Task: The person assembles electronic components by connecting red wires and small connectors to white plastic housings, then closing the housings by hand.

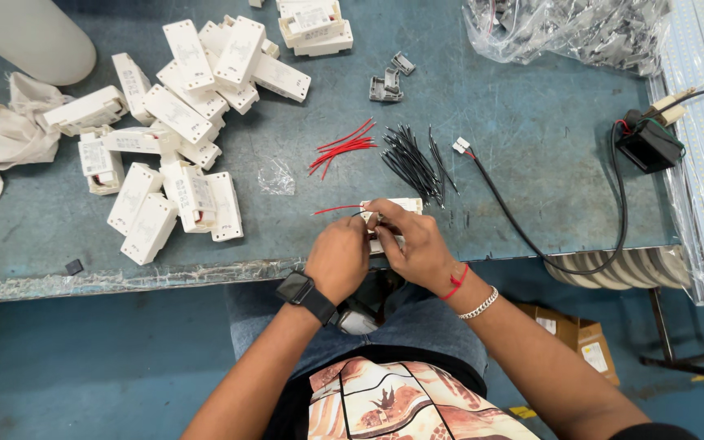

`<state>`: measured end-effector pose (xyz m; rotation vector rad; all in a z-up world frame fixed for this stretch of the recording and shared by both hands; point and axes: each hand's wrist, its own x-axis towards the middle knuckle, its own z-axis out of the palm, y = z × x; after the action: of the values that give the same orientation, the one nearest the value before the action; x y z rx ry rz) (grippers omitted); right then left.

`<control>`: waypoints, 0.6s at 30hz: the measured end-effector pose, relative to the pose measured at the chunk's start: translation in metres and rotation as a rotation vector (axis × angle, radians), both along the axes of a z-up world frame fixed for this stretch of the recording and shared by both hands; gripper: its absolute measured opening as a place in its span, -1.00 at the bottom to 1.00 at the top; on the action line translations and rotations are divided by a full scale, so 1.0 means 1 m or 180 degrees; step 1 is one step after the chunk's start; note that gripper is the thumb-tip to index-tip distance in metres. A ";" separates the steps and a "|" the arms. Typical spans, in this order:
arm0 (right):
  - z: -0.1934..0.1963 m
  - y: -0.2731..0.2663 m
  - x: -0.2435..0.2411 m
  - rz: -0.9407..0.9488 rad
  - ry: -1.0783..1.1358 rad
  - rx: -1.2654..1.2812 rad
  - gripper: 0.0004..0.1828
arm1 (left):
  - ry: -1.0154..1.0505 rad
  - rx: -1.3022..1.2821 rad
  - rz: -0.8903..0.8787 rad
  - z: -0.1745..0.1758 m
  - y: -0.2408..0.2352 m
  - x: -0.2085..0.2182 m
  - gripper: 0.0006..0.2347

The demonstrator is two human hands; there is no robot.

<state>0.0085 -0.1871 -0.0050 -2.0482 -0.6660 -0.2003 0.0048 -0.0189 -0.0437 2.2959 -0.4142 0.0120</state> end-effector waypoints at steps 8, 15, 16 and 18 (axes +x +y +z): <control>-0.001 -0.053 0.011 -0.0974 0.0988 0.1252 -0.17 | 0.0107 -0.0234 0.0119 0.021 0.002 -0.009 -0.86; -0.020 -0.196 0.071 -0.2358 0.0638 -0.0873 -0.49 | -0.0986 -0.0129 0.0134 0.044 0.005 -0.011 -0.77; -0.025 -0.205 0.074 -0.2420 0.0694 -0.1097 -0.53 | -0.1160 -0.0088 0.0119 0.046 0.005 -0.009 -0.74; -0.033 -0.210 0.071 -0.2522 0.0339 -0.1446 -0.59 | -0.1277 0.0012 0.0221 0.042 0.008 0.003 -0.75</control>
<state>0.0793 -0.3972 -0.0384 -2.6545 0.2274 -0.4158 0.0073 -0.0113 -0.0015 2.3083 -0.5361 0.5131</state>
